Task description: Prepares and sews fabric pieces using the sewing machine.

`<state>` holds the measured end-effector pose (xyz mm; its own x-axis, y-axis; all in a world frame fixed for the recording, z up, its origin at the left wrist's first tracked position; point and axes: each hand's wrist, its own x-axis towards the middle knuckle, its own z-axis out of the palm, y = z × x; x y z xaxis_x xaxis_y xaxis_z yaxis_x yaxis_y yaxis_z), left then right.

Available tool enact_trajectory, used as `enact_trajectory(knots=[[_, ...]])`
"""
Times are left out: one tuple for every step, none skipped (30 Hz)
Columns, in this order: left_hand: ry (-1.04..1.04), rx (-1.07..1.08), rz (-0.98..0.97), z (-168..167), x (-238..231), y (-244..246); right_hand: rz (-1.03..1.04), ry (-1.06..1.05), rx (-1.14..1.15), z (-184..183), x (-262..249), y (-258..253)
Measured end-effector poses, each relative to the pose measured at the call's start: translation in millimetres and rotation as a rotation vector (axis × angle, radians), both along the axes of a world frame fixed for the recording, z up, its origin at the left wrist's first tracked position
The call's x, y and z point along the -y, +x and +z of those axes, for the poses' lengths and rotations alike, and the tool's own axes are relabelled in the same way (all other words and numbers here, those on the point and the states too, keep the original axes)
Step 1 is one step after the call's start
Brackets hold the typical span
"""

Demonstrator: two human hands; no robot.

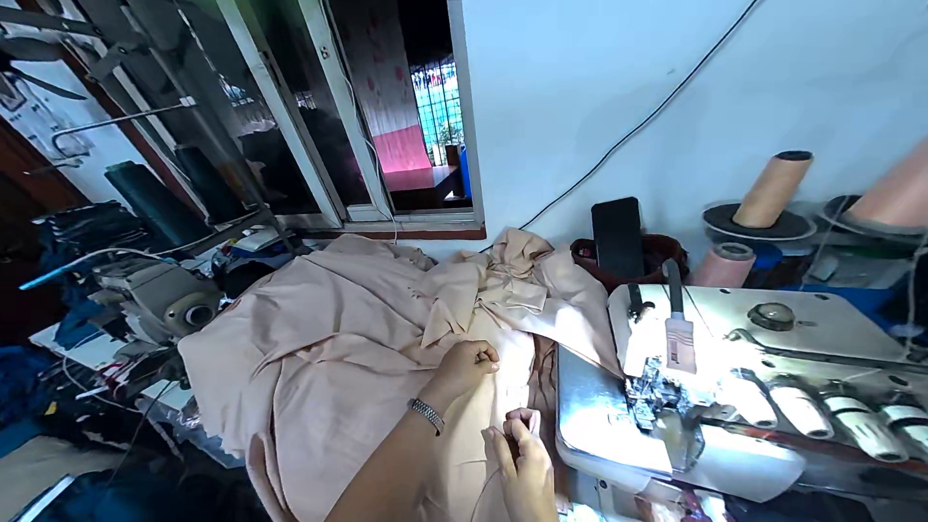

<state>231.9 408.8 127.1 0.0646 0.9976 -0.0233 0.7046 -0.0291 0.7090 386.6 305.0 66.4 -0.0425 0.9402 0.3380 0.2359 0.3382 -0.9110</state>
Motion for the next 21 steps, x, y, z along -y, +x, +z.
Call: enact_trajectory(knots=[[-0.015,-0.011,-0.006,1.1,0.3,0.7,0.003,-0.004,-0.005,-0.8,0.0,-0.1],[-0.030,-0.026,-0.008,2.4,1.2,1.9,0.005,-0.002,-0.008,-2.4,0.3,-0.3],[-0.041,-0.050,-0.003,3.9,2.1,3.6,0.009,0.006,-0.009,-4.2,0.4,-0.6],[-0.046,-0.078,0.002,4.8,2.8,5.3,0.007,0.019,-0.011,-5.9,0.2,-1.1],[-0.040,-0.105,0.002,4.5,3.1,6.5,0.006,0.032,-0.012,-7.1,0.0,-1.6],[-0.020,-0.122,-0.003,3.4,3.7,7.0,0.005,0.037,-0.010,-7.6,-0.3,-2.1],[0.010,-0.131,-0.012,2.7,5.2,6.8,0.006,0.033,-0.009,-7.7,-0.2,-2.4],[0.057,-0.128,-0.024,2.0,7.9,5.4,0.007,0.028,-0.008,-7.3,0.0,-2.4],[0.121,-0.112,-0.035,2.8,12.2,2.6,0.012,0.025,-0.003,-5.7,0.1,-2.1],[0.195,-0.083,-0.042,5.0,18.0,-0.9,0.029,0.014,0.008,-2.1,-0.1,-1.0],[0.267,-0.044,-0.054,8.8,25.4,-5.4,0.049,0.002,0.023,2.8,-0.5,0.6],[0.329,0.007,-0.074,15.3,34.5,-9.6,0.076,-0.006,0.042,8.4,-1.4,2.5],[0.372,0.073,-0.107,23.7,43.9,-13.7,0.112,0.008,0.049,13.2,-2.8,4.5],[0.415,0.146,-0.147,32.9,53.2,-17.0,0.152,0.035,0.041,16.8,-4.5,6.1],[0.440,0.221,-0.181,42.3,61.9,-19.6,0.196,0.063,0.014,20.7,-6.2,7.4],[0.456,0.294,-0.209,50.7,68.4,-21.9,0.240,0.090,-0.020,25.5,-7.9,8.0],[0.461,0.346,-0.228,57.4,74.5,-24.3,0.287,0.096,-0.066,30.9,-9.4,8.0],[0.463,0.383,-0.240,62.1,80.0,-26.8,0.327,0.088,-0.105,36.7,-10.8,7.4],[0.464,0.401,-0.249,65.4,84.4,-29.0,0.355,0.068,-0.133,43.2,-12.0,6.4],[0.467,0.403,-0.255,67.2,87.2,-31.2,0.379,0.043,-0.152,50.4,-13.0,5.4],[0.474,0.398,-0.263,67.1,88.3,-33.7,0.402,0.012,-0.164,58.5,-14.0,5.0]])
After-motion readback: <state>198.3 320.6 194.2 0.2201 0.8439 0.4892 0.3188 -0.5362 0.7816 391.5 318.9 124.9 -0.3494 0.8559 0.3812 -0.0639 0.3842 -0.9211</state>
